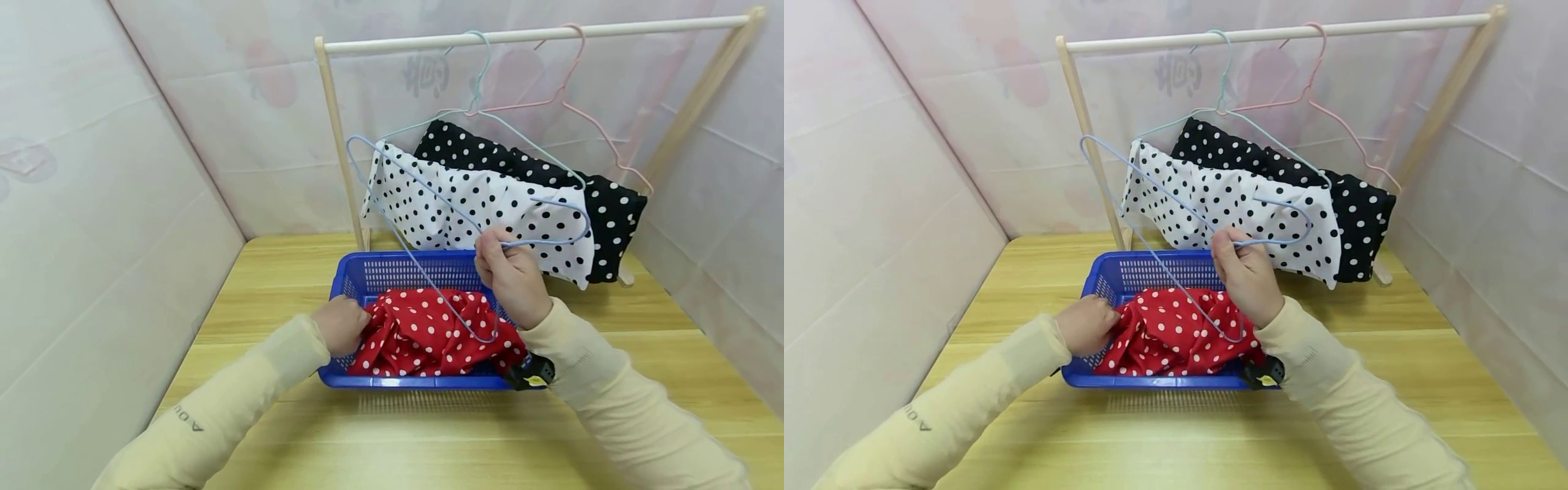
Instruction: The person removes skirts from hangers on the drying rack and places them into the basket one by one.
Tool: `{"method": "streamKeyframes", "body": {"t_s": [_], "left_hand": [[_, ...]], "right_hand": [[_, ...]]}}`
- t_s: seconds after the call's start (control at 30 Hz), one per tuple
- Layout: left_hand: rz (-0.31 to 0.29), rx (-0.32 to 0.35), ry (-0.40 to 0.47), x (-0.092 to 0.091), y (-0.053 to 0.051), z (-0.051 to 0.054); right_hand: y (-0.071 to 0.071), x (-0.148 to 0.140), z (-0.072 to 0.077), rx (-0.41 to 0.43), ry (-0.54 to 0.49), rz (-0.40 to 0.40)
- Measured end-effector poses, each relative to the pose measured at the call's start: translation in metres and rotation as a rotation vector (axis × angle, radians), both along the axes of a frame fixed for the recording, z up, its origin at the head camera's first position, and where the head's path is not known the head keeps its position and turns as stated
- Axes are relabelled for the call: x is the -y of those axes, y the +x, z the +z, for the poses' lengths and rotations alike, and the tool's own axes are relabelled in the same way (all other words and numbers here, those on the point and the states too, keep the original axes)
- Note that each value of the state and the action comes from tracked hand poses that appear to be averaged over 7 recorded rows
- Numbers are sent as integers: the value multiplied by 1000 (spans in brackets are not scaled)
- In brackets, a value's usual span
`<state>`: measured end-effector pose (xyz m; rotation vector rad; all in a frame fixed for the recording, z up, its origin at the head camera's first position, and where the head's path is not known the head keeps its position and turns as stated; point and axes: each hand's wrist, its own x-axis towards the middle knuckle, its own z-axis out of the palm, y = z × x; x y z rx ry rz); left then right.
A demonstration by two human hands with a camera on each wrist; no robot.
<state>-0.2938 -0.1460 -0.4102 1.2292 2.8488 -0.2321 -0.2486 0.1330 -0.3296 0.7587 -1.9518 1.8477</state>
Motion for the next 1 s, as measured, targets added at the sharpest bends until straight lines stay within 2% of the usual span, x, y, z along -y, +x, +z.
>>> {"method": "streamKeyframes", "body": {"t_s": [0.17, 0.23, 0.3, 0.4, 0.5, 0.63, 0.7, 0.77, 0.83, 0.87, 1.0], "left_hand": [[-34, 86, 129, 8, 6, 9], [-45, 95, 200, 12, 7, 15], [-61, 65, 291, 17, 8, 23], [-89, -68, 453, 24, 8, 36], [-91, -294, 644, 31, 10, 52], [-52, -617, 972, 36, 13, 75], [-47, -750, 1142, 35, 15, 86], [-60, -854, 1271, 34, 17, 95], [-103, -899, 1328, 32, 18, 101], [-121, -907, 1317, 32, 19, 103], [-148, -859, 1130, 34, 22, 103]], "right_hand": [[-1, 4, -1, 51, -29, 71], [-1, 5, -1, 60, -17, 83], [-2, 5, 0, 67, -3, 92], [-2, 7, 2, 77, 34, 94], [-1, 9, 4, 94, 86, 95], [0, 12, 7, 100, 151, 100], [1, 14, 9, 74, 196, 100], [2, 15, 11, 38, 255, 93], [4, 17, 12, 5, 311, 95], [6, 18, 13, -12, 335, 101], [11, 20, 13, -61, 409, 146]]}}
